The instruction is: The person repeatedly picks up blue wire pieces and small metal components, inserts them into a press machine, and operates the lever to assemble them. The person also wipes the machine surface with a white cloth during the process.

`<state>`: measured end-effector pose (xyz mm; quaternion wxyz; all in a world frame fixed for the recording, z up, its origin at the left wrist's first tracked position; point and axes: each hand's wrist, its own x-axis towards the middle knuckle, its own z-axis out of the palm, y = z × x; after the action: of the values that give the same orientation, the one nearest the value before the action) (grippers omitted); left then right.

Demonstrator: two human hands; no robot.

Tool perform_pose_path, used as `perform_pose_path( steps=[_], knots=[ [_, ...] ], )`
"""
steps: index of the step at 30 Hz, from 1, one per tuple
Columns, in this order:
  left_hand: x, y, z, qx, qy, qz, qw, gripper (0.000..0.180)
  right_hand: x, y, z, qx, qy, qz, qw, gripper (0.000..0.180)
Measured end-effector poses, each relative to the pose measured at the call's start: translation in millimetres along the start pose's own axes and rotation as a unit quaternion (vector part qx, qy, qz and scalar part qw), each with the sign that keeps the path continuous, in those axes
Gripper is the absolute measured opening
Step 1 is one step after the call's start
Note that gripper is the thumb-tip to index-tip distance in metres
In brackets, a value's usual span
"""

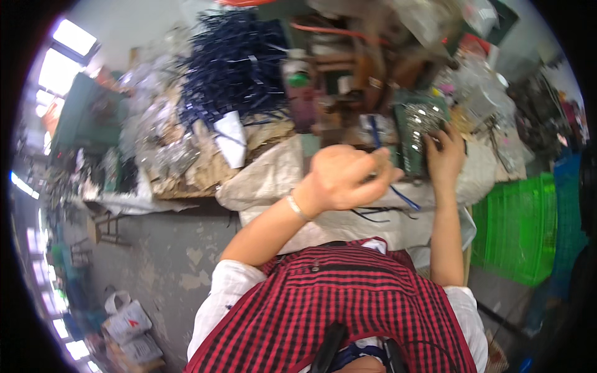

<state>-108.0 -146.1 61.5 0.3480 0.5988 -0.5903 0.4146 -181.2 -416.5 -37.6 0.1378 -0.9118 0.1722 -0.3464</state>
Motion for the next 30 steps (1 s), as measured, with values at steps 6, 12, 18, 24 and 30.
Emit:
perform_pose_path(
  steps=[6, 12, 18, 24, 30],
  knots=[
    [-1.4, 15.4, -26.2, -0.058, -0.073, -0.118, 0.989, 0.020, 0.6, 1.4, -2.7, -0.016, 0.041, -0.001, 0.999, 0.013],
    [-104.8, -85.3, -108.2, 0.457, -0.131, -0.412, 0.777, 0.051, 5.3, -19.3, -14.3, 0.153, 0.052, 0.074, 0.984, 0.014],
    [-173.8, -132.1, -100.9, 0.433, -0.116, -0.499, 0.742, 0.020, 20.9, -37.2, -3.0, 0.217, 0.036, 0.107, 0.970, 0.016],
    [-106.2, -46.6, -100.8, 0.225, -0.066, -0.298, 0.925, 0.004, 4.9, -17.6, -22.3, 0.187, 0.044, 0.108, 0.975, 0.016],
    [-129.9, 61.9, -39.6, -0.255, -0.375, -0.300, 0.839, 0.047, -13.5, -18.6, -27.0, 0.236, 0.056, 0.124, 0.962, 0.015]
  ],
)
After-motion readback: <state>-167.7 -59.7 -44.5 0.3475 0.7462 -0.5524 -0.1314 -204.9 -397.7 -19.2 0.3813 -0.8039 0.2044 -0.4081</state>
